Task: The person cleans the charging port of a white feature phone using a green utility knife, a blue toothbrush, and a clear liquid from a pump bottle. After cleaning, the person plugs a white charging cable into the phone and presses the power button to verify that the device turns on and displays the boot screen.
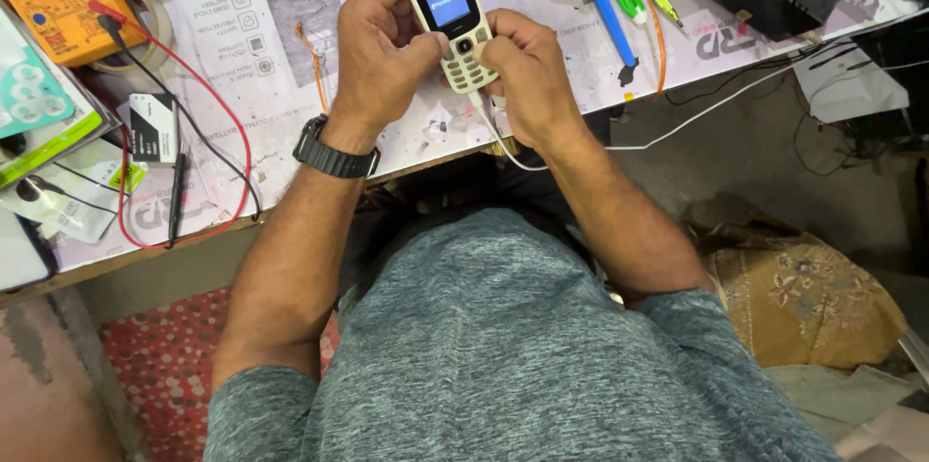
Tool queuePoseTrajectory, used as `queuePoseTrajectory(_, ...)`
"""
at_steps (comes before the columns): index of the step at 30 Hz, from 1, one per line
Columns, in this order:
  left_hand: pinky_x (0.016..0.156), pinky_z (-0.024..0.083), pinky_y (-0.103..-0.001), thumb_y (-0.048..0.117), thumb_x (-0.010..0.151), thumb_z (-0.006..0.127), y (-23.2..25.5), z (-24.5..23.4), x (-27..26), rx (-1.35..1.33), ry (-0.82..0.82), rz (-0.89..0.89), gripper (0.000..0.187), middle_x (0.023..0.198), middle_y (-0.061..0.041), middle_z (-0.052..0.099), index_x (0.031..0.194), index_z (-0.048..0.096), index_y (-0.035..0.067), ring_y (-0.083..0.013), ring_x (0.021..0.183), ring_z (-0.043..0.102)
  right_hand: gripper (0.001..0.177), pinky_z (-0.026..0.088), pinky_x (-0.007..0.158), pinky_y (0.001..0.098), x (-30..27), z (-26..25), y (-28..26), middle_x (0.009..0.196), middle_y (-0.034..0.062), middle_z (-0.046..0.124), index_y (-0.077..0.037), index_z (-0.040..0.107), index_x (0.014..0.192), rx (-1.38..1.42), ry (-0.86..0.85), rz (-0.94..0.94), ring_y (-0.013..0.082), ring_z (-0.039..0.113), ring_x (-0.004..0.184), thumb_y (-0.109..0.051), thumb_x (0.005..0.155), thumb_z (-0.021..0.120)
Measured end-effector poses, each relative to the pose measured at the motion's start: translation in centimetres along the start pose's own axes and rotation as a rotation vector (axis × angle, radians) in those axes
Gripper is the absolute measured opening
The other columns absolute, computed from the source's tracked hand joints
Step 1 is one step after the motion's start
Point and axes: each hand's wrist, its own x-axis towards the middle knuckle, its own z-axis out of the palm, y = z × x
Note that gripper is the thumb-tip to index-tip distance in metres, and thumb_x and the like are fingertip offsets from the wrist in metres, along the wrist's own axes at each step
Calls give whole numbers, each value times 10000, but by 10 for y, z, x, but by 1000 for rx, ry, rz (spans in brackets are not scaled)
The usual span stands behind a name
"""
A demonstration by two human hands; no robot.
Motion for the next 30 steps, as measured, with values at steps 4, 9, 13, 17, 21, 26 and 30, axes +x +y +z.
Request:
queuePoseTrajectory(4, 898, 595, -249, -116, 876, 603, -3, 0, 0, -24, 18, -1, 403, 1104, -71, 713, 1271, 591, -34, -101, 990, 695, 188, 621, 793, 329, -2, -5, 1, 1002, 118, 690, 65, 624, 1138, 26, -80, -36, 156, 692, 857, -23, 1004, 526)
queuePoseTrajectory(9, 878, 590, -231, -113, 897, 611, -7, -2, 2, 0, 12, 15, 398, 1108, -68, 711, 1285, 594, -27, -89, 970, 692, 268, 623, 893, 335, -6, -10, 1, 1091, 110, 690, 74, 581, 1287, 23, -144, -42, 155, 698, 962, -54, 1051, 572)
queuePoseTrajectory(13, 821, 589, -205, -77, 962, 677, -7, -1, 1, 25, 5, 18, 338, 1106, -64, 719, 1285, 597, -18, -75, 926, 695, 330, 591, 892, 327, -6, -15, 1, 1125, 113, 683, 82, 563, 1374, -7, -219, -78, 151, 674, 979, -56, 1077, 602)
queuePoseTrajectory(17, 881, 625, -244, -43, 994, 707, -3, 1, 0, 2, 8, 15, 337, 1119, -61, 731, 1310, 596, -8, -96, 989, 721, 333, 617, 955, 366, -7, -17, 4, 1171, 127, 677, 83, 546, 1376, 67, -181, -40, 181, 698, 1046, -47, 1069, 547)
queuePoseTrajectory(21, 884, 626, -250, -60, 987, 713, -3, 1, -1, 41, 23, 12, 302, 1112, -65, 731, 1265, 606, -9, -109, 994, 735, 352, 622, 959, 385, -6, -19, 3, 1213, 151, 684, 91, 545, 1375, 156, -130, -26, 209, 710, 1069, -32, 1050, 489)
queuePoseTrajectory(26, 826, 623, -248, -61, 980, 713, -8, -1, 1, 53, 36, -8, 181, 1039, -78, 749, 1145, 647, -27, -111, 912, 742, 342, 620, 956, 397, -5, -21, 6, 1241, 160, 677, 105, 554, 1366, 185, -105, -68, 216, 706, 1080, -5, 1052, 474)
queuePoseTrajectory(30, 770, 591, -227, -61, 968, 721, -8, -1, 1, 63, 57, -13, 148, 1007, -80, 752, 1099, 658, -33, -94, 864, 722, 331, 621, 973, 406, -6, -23, 8, 1234, 172, 677, 104, 558, 1362, 183, -115, -79, 222, 707, 1090, -8, 1062, 475)
